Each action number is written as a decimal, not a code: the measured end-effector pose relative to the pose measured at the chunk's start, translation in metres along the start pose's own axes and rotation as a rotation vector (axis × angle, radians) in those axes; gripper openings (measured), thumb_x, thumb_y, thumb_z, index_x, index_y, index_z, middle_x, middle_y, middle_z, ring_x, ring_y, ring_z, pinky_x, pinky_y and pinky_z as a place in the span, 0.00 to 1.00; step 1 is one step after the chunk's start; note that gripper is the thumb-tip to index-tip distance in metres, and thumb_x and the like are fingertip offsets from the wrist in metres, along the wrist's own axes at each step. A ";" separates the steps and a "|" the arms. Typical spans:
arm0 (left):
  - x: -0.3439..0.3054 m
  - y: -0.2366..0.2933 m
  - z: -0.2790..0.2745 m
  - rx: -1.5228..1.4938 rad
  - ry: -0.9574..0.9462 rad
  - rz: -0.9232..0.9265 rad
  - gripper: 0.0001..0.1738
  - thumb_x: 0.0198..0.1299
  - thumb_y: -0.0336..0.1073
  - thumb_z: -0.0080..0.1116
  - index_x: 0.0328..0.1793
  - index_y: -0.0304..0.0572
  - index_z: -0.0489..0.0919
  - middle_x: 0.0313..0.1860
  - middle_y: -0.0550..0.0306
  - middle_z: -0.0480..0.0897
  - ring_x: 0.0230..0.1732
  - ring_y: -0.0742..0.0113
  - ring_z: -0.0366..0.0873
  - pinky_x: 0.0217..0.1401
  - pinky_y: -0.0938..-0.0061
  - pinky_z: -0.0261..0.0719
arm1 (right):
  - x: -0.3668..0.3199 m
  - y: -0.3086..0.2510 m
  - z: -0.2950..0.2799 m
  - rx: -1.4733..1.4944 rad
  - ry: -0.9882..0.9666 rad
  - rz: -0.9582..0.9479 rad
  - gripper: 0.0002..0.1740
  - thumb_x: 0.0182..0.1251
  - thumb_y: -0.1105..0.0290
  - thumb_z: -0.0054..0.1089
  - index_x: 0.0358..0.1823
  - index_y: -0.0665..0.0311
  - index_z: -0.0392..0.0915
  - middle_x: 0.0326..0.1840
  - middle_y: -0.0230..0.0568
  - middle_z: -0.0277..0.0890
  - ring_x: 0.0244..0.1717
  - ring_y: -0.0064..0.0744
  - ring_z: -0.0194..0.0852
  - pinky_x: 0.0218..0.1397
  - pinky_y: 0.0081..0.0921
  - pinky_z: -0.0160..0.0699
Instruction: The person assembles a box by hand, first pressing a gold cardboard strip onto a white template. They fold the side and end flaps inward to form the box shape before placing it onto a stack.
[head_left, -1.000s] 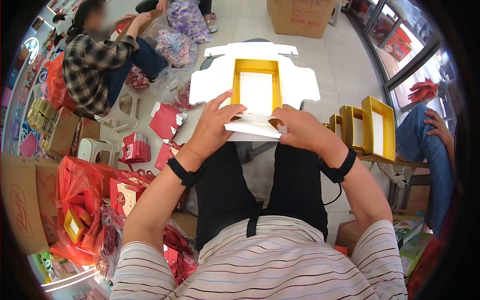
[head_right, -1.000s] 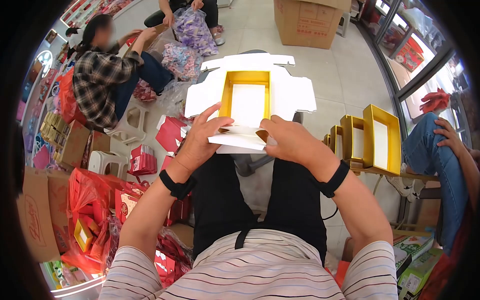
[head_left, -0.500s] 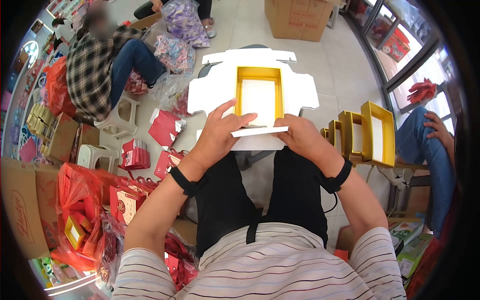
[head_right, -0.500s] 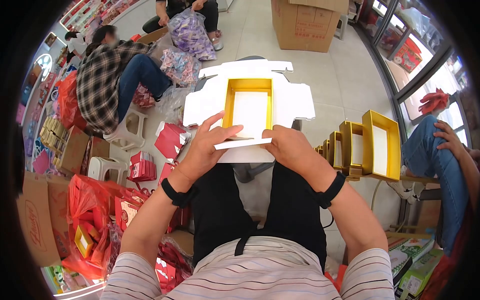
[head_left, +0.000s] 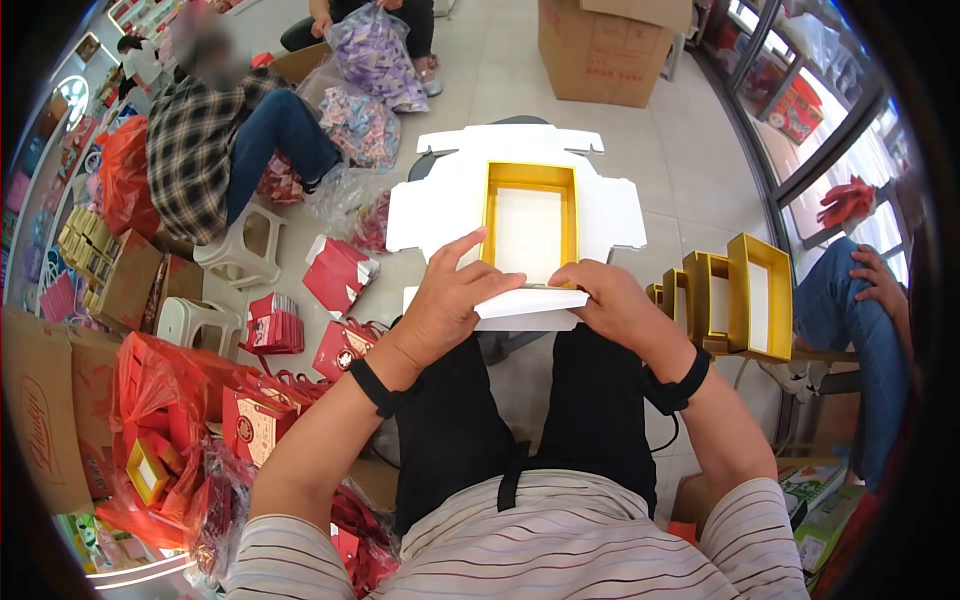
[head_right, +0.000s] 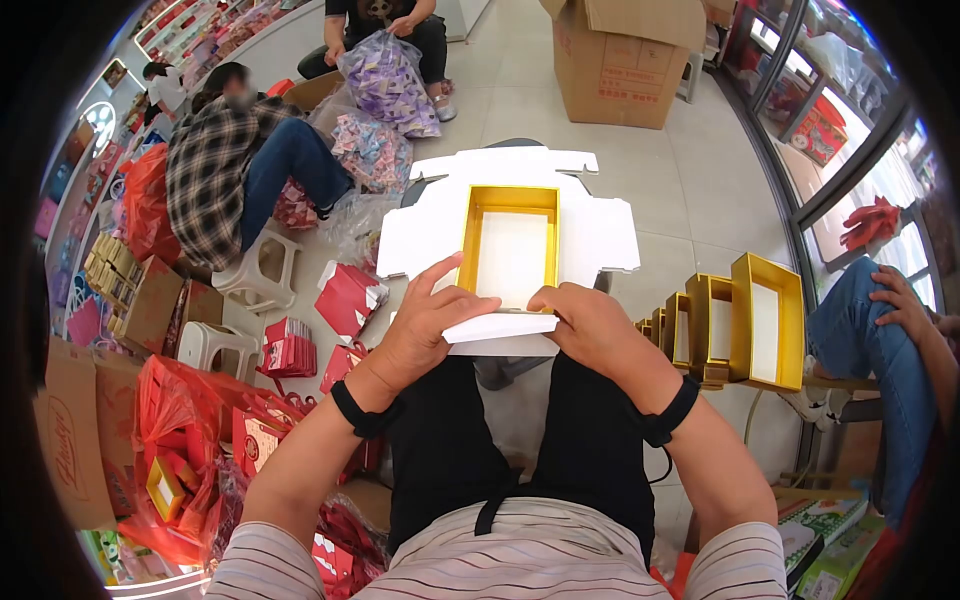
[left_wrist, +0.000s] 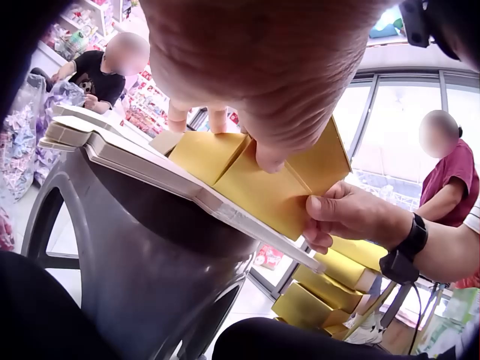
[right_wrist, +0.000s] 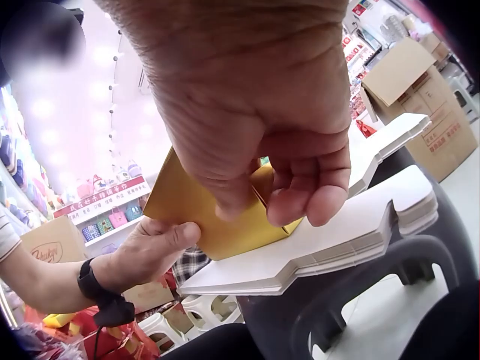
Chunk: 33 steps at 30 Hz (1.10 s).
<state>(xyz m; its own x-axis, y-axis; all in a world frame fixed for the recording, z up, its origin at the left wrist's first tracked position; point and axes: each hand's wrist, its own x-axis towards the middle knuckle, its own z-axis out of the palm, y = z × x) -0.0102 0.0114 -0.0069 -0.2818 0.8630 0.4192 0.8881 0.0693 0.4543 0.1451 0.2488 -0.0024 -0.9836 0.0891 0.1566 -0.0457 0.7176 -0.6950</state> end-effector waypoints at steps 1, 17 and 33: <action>0.000 0.001 0.000 -0.008 0.001 -0.003 0.41 0.49 0.12 0.66 0.66 0.65 0.89 0.56 0.66 0.88 0.81 0.42 0.68 0.79 0.50 0.67 | -0.002 -0.002 0.001 0.042 0.025 0.014 0.12 0.68 0.74 0.72 0.50 0.55 0.86 0.38 0.47 0.80 0.42 0.53 0.83 0.46 0.43 0.80; 0.004 0.002 0.010 -0.219 0.131 -0.216 0.22 0.73 0.34 0.66 0.71 0.49 0.82 0.73 0.48 0.79 0.78 0.42 0.69 0.80 0.51 0.66 | 0.000 -0.007 0.012 0.161 0.136 0.126 0.20 0.81 0.53 0.65 0.50 0.67 0.85 0.35 0.49 0.73 0.37 0.50 0.77 0.43 0.42 0.77; 0.016 0.021 0.000 0.217 0.171 -0.095 0.18 0.57 0.31 0.78 0.54 0.48 0.85 0.64 0.52 0.80 0.77 0.43 0.72 0.79 0.47 0.70 | -0.009 -0.029 0.008 -0.303 0.263 -0.005 0.24 0.70 0.57 0.75 0.61 0.57 0.79 0.44 0.45 0.75 0.38 0.50 0.86 0.40 0.41 0.87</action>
<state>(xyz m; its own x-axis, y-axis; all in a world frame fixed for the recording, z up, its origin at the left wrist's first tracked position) 0.0035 0.0266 0.0093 -0.4085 0.7521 0.5172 0.9064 0.2675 0.3269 0.1536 0.2219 0.0112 -0.9037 0.2302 0.3610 0.0415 0.8863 -0.4612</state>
